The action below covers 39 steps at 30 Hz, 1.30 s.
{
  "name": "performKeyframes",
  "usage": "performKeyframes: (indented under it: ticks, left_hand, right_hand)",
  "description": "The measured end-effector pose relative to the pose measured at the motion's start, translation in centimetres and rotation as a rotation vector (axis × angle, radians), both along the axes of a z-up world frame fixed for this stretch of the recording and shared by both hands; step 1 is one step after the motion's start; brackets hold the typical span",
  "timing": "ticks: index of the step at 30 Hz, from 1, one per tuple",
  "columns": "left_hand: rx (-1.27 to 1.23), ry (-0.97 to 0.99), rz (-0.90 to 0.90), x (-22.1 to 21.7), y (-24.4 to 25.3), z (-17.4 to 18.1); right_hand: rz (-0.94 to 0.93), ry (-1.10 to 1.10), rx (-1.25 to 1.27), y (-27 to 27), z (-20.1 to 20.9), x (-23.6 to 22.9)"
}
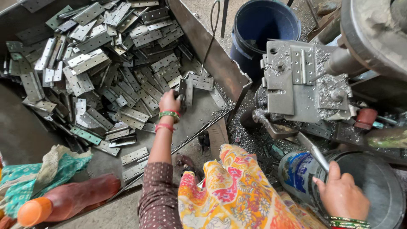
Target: The person repeatedly picks metal hinge pieces from a bin, places them under a drill press, and operates the machine to drill holes. After each cycle, the person removes the processed piece and returns it to the bin. The process is repeated continuously throughout the clip.
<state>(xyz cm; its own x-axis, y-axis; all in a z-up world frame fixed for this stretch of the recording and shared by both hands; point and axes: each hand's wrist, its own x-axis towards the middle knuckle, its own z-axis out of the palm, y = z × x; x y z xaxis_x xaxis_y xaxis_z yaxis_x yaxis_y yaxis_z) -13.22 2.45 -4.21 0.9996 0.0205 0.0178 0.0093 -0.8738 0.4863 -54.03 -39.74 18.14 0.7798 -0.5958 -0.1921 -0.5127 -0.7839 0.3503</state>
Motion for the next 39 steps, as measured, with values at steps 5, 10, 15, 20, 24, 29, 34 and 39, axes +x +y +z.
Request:
performKeyframes:
  ticks: [5,10,15,20,24,29,34,39]
  left_hand:
    - [-0.145,-0.094,0.147,-3.5,1.6,-2.3]
    - [-0.488,-0.241,0.312,-2.6,0.6,-1.2]
    - [-0.666,-0.355,0.23,-5.1,-1.6,6.5]
    - [-0.609,-0.407,-0.188,-9.8,-11.0,18.0]
    - [-0.024,-0.783,-0.408,-14.1,-20.8,23.0]
    - [0.119,-0.514,-0.846,-17.7,-28.1,23.1]
    - [0.153,-0.6,-0.716,-20.3,-28.7,21.4]
    - [0.249,-0.584,-0.775,-22.7,-30.7,20.9]
  right_hand:
    - [0.039,-0.036,-0.015,0.2,0.2,-0.1]
    - [0.094,-0.127,-0.006,0.5,0.8,-0.1]
    - [0.112,-0.147,-0.039,1.1,1.1,0.2]
    - [0.11,-0.246,-0.009,1.5,1.9,0.5]
    - [0.116,-0.291,0.01,1.8,1.9,0.2]
    - [0.135,-0.387,0.07,1.6,2.0,0.0]
    - [0.004,-0.236,0.245,0.8,1.7,0.5]
    - [-0.017,-0.182,0.265,0.4,2.0,1.1]
